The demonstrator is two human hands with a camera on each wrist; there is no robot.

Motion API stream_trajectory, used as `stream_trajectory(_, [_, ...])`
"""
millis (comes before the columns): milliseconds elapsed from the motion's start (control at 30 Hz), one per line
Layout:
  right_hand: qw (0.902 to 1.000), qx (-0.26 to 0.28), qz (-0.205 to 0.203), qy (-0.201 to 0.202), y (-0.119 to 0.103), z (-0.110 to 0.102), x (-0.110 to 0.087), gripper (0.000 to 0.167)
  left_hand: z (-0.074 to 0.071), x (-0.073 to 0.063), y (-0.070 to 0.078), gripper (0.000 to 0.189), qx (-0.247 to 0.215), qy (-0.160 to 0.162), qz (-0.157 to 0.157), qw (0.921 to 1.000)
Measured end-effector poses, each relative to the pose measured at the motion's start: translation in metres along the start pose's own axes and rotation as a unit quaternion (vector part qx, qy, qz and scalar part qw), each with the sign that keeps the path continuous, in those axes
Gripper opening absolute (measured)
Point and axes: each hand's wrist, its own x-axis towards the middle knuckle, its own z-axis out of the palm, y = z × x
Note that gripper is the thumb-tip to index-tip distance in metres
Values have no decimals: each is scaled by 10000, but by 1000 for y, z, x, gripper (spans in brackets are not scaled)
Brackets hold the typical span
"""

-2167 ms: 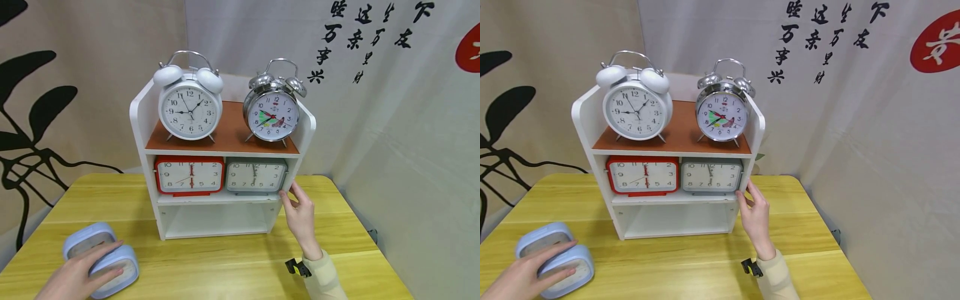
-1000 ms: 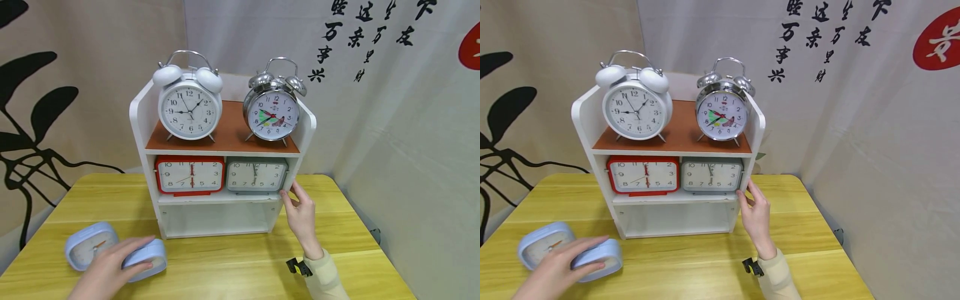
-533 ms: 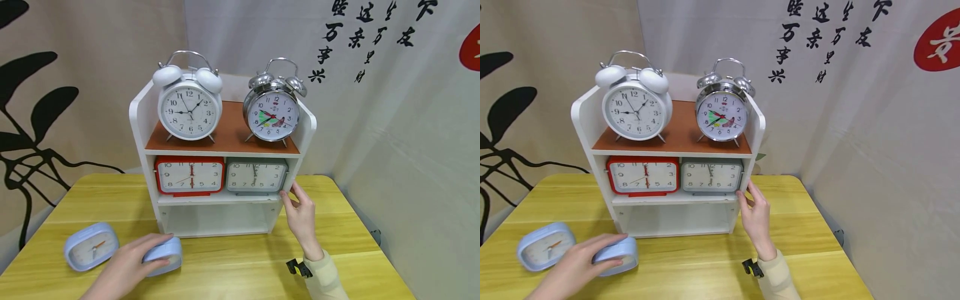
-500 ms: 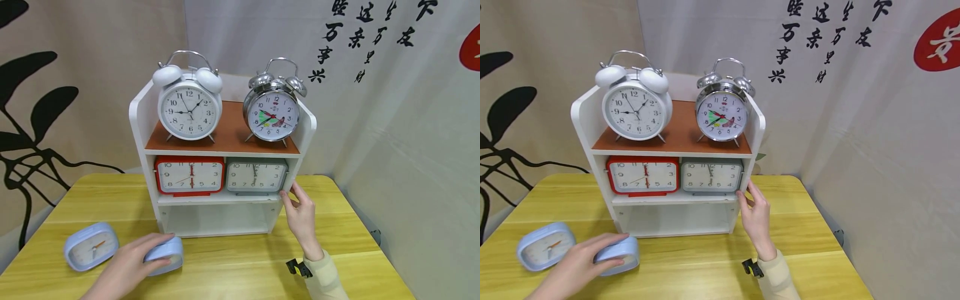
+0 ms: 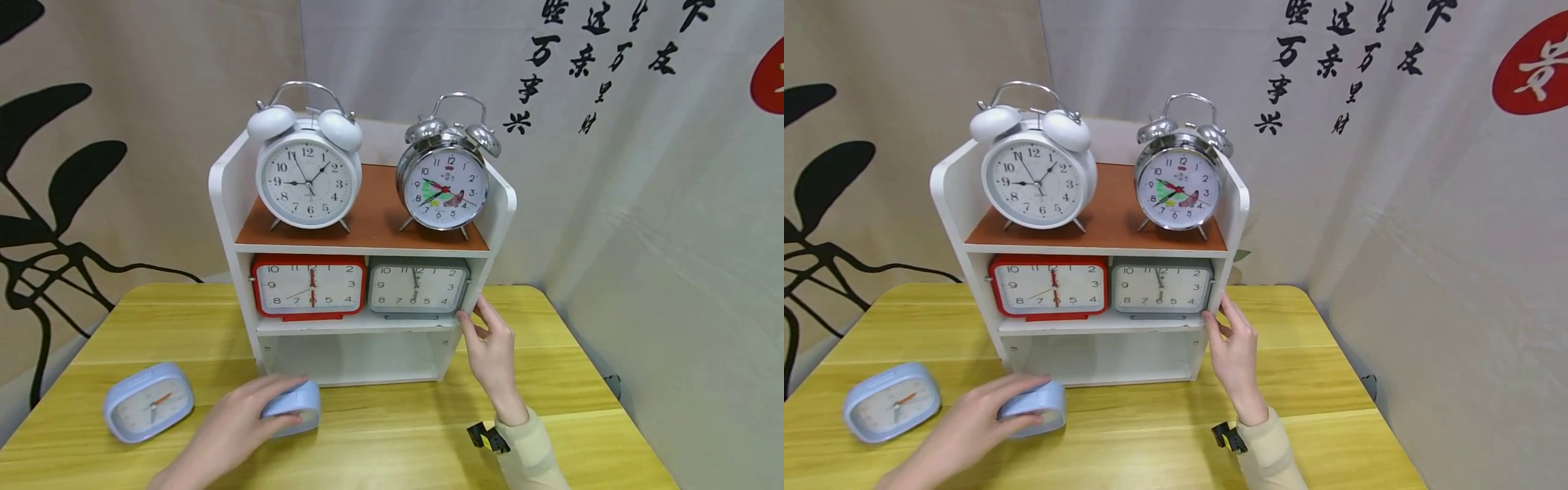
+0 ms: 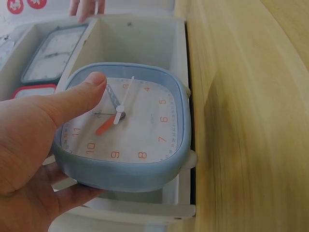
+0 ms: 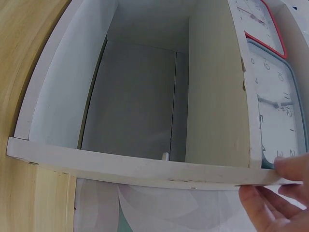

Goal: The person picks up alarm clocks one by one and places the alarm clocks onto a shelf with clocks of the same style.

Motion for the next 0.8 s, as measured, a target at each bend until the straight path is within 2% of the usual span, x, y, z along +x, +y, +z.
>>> stream_trajectory(200, [10000, -20, -62, 0, 0, 0, 0, 49, 4, 8, 2, 51, -86, 136, 174, 9997])
stream_trajectory(800, [10000, 12, -82, -17, 1, 0, 0, 48, 11, 32, 5, 51, -21, 60, 260, 9996])
